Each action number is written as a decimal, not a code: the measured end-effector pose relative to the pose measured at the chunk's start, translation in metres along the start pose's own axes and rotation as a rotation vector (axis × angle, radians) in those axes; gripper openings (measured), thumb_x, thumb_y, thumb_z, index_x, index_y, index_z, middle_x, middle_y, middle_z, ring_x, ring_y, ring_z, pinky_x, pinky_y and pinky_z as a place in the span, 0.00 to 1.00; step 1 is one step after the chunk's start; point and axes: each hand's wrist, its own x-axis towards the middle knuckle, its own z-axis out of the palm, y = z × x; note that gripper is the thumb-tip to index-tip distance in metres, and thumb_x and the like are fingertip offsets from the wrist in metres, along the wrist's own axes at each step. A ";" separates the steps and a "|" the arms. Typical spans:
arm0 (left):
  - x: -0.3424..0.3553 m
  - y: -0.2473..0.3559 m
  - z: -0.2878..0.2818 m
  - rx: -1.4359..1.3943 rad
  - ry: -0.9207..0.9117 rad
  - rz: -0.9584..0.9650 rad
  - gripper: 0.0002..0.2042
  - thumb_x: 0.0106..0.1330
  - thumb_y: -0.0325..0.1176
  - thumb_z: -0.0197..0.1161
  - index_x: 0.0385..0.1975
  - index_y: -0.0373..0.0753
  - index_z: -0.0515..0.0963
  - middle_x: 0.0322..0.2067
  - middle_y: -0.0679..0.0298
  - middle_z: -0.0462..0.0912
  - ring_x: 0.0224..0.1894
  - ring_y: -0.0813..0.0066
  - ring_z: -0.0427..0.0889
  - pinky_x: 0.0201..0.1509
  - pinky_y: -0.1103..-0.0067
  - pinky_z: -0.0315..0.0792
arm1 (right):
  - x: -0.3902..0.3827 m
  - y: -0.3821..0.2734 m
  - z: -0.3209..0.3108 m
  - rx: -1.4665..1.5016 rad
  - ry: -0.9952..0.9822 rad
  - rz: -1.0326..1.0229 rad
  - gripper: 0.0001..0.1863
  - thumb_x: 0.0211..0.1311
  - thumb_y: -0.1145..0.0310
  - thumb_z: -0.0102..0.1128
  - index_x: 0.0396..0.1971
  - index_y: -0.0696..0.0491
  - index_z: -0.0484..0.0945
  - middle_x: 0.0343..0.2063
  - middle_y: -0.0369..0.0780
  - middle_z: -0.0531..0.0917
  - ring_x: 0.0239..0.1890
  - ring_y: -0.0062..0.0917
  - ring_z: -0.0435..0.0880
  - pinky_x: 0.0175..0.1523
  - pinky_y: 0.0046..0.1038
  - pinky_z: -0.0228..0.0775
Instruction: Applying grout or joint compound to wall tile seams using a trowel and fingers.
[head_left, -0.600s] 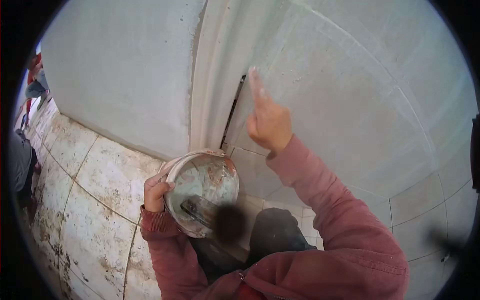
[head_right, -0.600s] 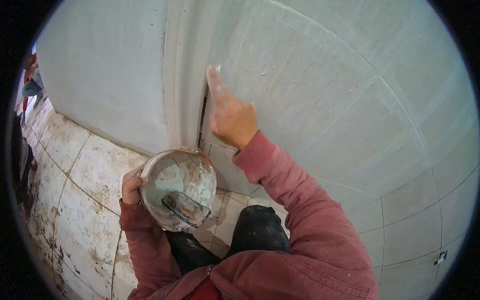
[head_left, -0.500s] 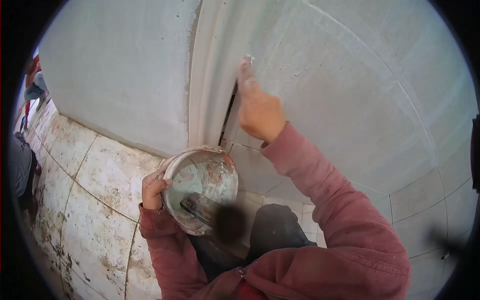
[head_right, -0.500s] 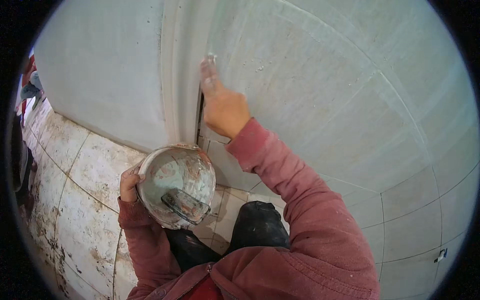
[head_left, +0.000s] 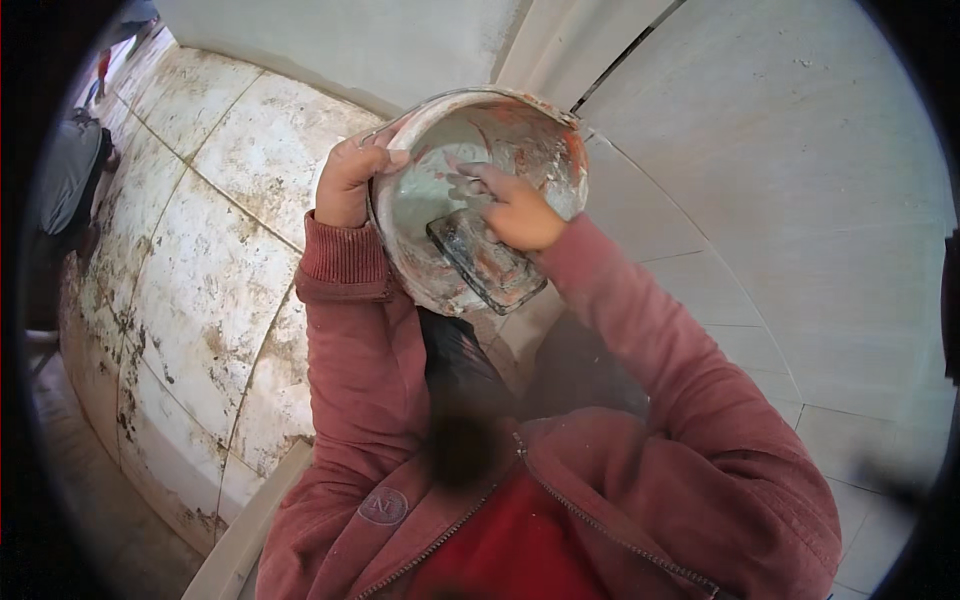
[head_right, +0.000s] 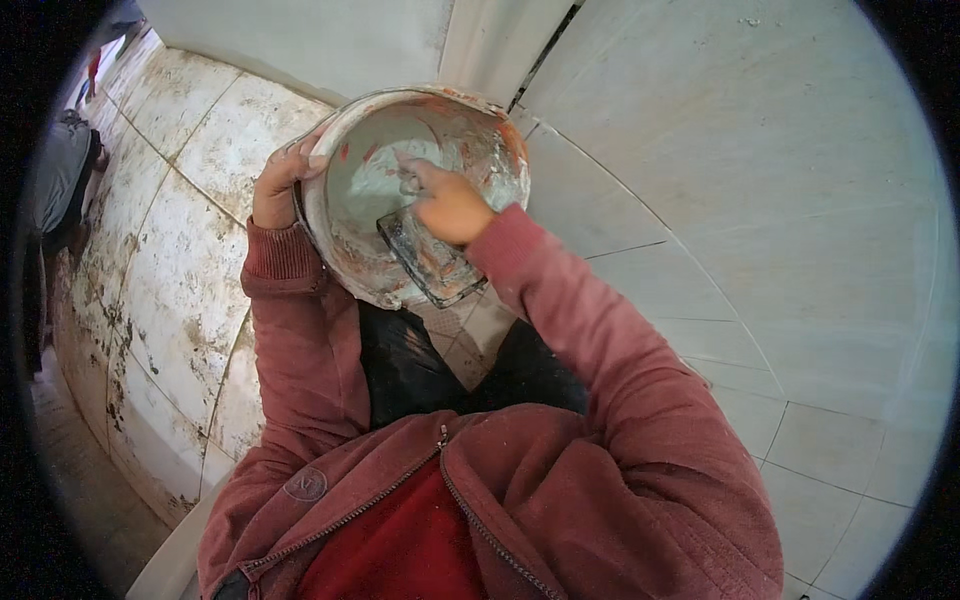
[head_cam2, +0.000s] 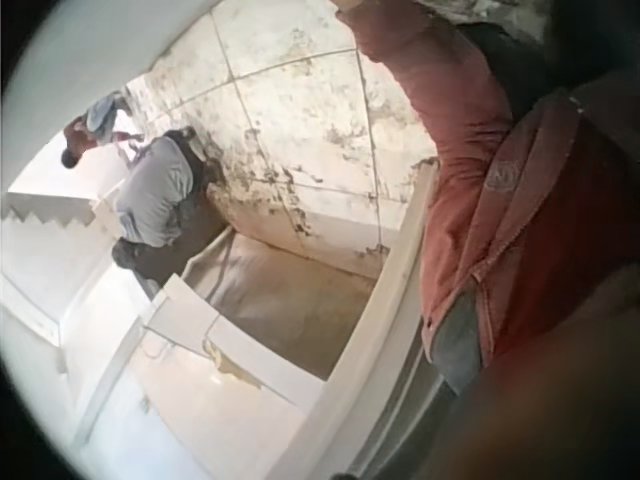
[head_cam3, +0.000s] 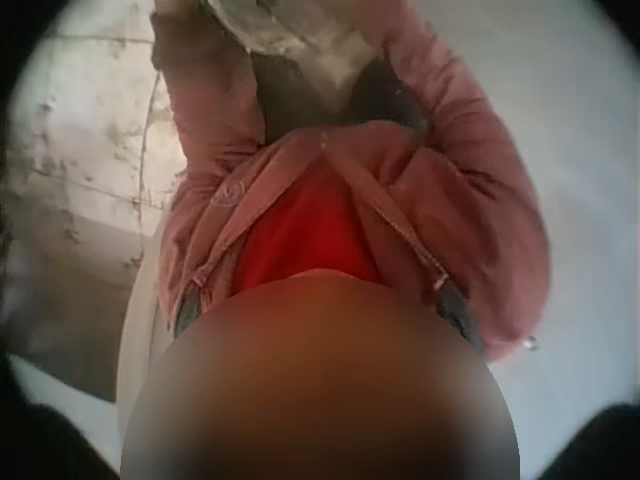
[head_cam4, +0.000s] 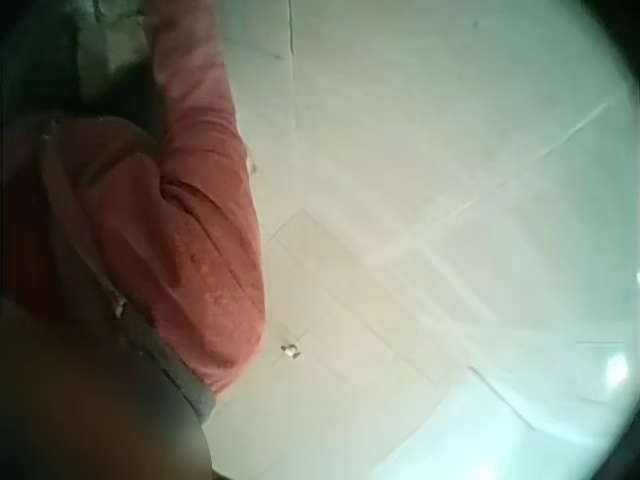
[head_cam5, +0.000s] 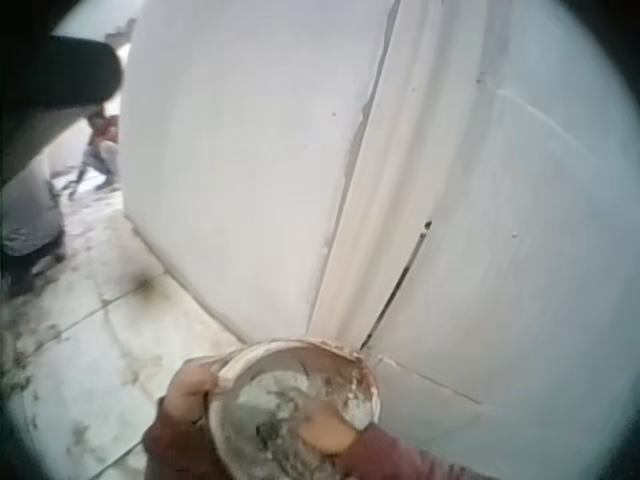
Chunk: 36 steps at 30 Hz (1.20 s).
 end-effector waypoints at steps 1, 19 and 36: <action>0.002 -0.002 0.003 0.006 -0.009 0.005 0.26 0.44 0.24 0.51 0.46 0.19 0.62 0.43 0.51 0.71 0.43 0.70 0.72 0.50 0.80 0.64 | 0.014 0.026 0.013 0.103 -0.015 0.076 0.28 0.42 0.78 0.45 0.50 0.56 0.62 0.41 0.47 0.73 0.33 0.32 0.75 0.39 0.25 0.64; 0.001 -0.024 -0.012 -0.003 -0.060 0.048 0.24 0.44 0.23 0.50 0.45 0.21 0.64 0.40 0.53 0.73 0.39 0.71 0.73 0.46 0.82 0.65 | 0.044 0.032 0.077 -0.018 -0.115 0.135 0.08 0.39 0.73 0.49 0.18 0.58 0.78 0.26 0.50 0.77 0.28 0.37 0.79 0.34 0.35 0.70; 0.003 -0.023 -0.001 0.016 0.033 -0.024 0.26 0.45 0.26 0.48 0.47 0.18 0.59 0.42 0.49 0.71 0.40 0.66 0.73 0.46 0.78 0.67 | -0.028 -0.030 -0.044 0.307 0.443 -0.087 0.26 0.42 0.79 0.43 0.48 0.60 0.59 0.34 0.42 0.72 0.20 0.18 0.70 0.26 0.21 0.66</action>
